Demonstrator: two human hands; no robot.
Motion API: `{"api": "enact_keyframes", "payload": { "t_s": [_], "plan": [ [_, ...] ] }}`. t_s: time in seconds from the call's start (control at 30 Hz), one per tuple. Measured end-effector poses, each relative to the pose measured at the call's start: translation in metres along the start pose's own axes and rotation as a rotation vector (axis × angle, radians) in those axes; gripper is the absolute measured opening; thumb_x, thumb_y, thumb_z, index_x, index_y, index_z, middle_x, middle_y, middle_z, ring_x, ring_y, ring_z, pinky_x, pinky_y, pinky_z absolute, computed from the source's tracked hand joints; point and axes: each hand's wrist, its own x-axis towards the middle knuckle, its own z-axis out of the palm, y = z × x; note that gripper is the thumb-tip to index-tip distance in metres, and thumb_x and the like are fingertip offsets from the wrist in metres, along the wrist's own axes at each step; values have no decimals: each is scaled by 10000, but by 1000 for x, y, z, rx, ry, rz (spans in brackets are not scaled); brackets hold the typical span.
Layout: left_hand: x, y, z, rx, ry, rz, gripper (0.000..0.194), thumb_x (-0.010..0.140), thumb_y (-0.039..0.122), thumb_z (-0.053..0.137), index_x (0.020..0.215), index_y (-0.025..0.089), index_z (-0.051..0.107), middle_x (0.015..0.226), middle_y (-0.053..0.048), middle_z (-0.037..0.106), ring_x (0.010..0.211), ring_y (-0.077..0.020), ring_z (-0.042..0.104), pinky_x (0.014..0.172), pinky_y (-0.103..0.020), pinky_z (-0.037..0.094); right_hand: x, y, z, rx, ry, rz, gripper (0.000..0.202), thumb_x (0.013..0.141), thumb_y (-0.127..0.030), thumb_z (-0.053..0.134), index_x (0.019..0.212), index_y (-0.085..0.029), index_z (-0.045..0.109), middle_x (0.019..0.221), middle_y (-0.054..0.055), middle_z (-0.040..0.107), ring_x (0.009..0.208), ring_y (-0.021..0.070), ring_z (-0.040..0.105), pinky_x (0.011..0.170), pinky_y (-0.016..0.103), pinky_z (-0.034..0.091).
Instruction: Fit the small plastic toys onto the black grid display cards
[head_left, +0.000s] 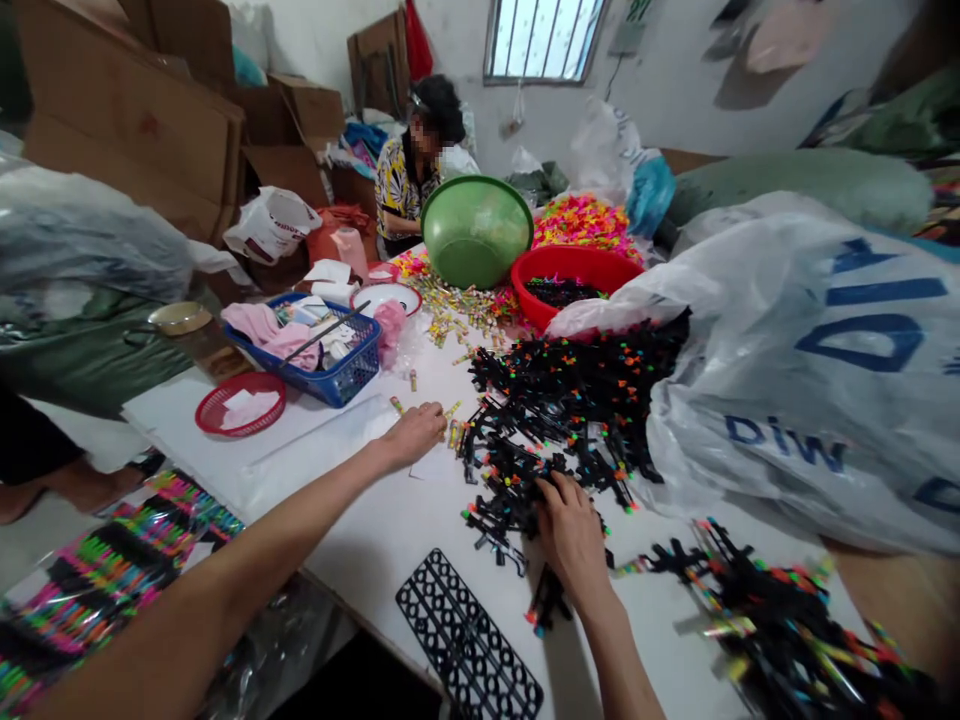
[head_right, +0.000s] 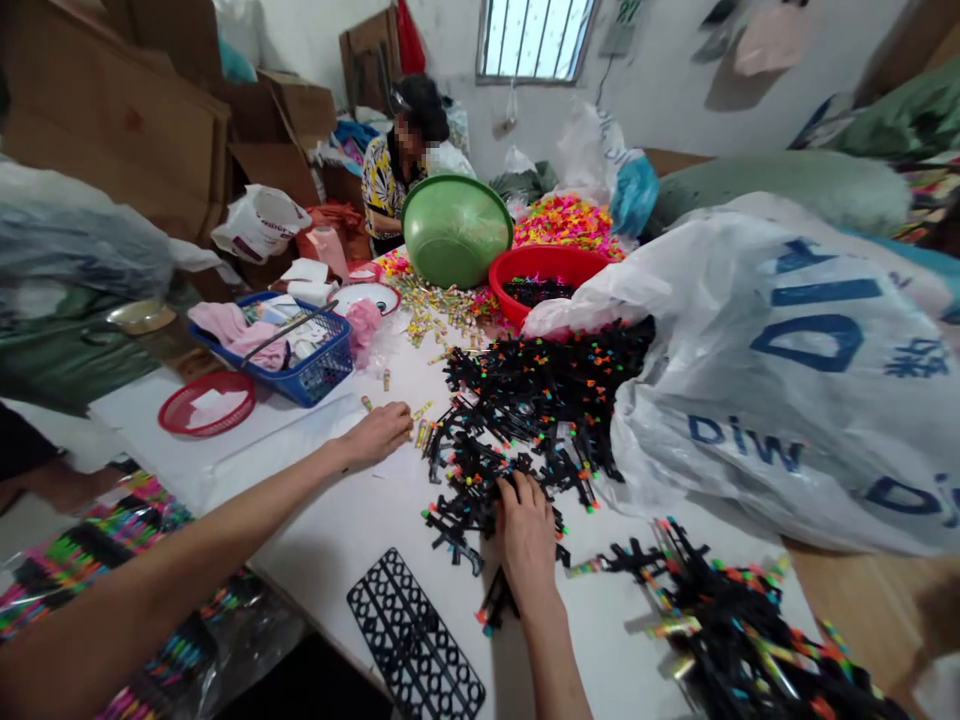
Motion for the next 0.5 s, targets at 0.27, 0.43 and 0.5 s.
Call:
{"api": "enact_keyframes", "payload": {
  "t_s": [0.27, 0.43, 0.5],
  "plan": [
    [37, 35, 36, -64, 83, -407, 244, 847, 179, 384, 1029, 98, 523, 947, -164, 593, 894, -258, 584, 751, -354, 439, -6, -6, 4, -39, 47, 28, 331, 883, -186, 394, 1158, -203, 577, 1224, 68, 532, 1157, 253, 415, 914, 381, 369],
    [30, 29, 37, -99, 127, -367, 235, 812, 97, 409, 1008, 81, 537, 1006, -178, 543, 965, -259, 549, 836, -367, 415, -10, 6, 3, 1, 61, -8, 303, 880, -211, 409, 1124, -199, 588, 1196, 65, 543, 1103, 239, 454, 874, 358, 400],
    [28, 16, 29, -111, 148, -306, 271, 832, 103, 382, 1077, 91, 499, 1054, -172, 516, 1000, -249, 520, 867, -369, 398, -11, 10, 6, 13, 92, -23, 301, 879, -206, 409, 1120, -192, 588, 1194, 68, 544, 1107, 243, 451, 887, 367, 395]
  ]
}}
